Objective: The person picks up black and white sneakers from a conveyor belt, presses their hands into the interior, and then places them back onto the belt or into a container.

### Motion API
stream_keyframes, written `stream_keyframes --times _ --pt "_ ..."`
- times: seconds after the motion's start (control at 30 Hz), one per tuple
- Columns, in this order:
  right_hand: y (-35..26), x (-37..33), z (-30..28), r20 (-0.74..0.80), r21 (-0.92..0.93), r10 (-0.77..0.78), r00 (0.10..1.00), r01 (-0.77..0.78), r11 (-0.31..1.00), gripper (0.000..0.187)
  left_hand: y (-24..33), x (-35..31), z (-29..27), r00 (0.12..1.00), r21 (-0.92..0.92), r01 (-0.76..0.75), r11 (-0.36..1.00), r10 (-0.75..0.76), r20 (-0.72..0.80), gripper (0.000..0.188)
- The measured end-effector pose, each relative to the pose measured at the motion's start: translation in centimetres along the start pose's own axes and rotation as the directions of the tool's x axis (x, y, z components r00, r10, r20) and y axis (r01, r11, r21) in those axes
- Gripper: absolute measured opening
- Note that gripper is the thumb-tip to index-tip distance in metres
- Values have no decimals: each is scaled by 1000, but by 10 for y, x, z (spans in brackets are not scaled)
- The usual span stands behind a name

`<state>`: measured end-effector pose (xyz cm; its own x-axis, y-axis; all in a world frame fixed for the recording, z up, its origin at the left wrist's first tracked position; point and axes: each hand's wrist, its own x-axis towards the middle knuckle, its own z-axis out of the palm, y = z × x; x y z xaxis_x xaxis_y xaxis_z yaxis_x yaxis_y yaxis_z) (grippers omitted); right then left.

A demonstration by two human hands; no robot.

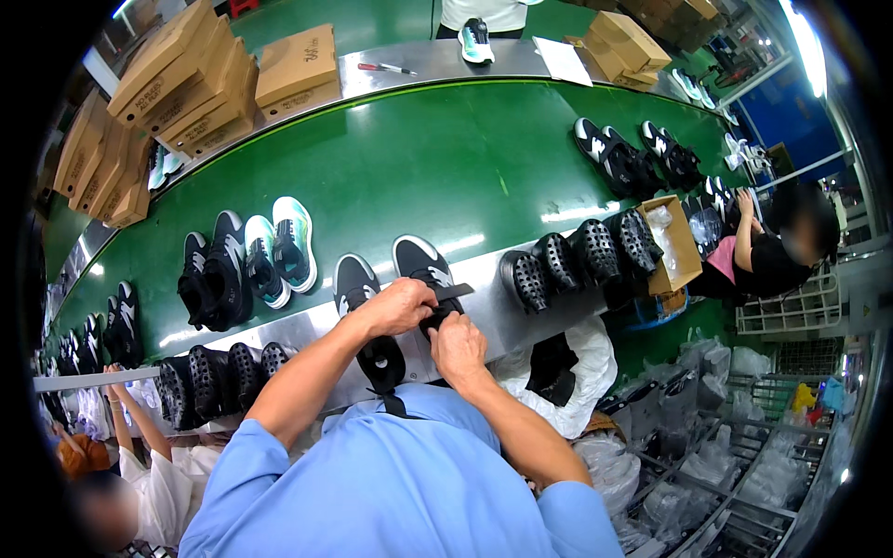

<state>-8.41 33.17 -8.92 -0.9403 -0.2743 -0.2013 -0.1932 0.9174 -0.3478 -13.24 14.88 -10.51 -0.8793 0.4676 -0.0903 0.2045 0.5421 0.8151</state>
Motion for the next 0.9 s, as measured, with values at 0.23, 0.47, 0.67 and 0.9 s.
stream_keyframes --times 0.23,0.47,0.67,0.9 --pt "41 8 4 -179 98 -171 969 190 977 40 23 -35 33 892 34 198 980 -166 -421 80" --pt "25 53 39 69 37 81 994 -84 996 38 4 -22 68 715 -99 601 793 -589 -376 100" --pt "32 56 44 59 17 29 998 -30 999 35 54 -102 43 744 133 306 943 -150 -651 55" --pt "18 53 38 158 -27 -101 982 107 994 34 -14 -155 85 544 -309 607 732 -666 -511 66"
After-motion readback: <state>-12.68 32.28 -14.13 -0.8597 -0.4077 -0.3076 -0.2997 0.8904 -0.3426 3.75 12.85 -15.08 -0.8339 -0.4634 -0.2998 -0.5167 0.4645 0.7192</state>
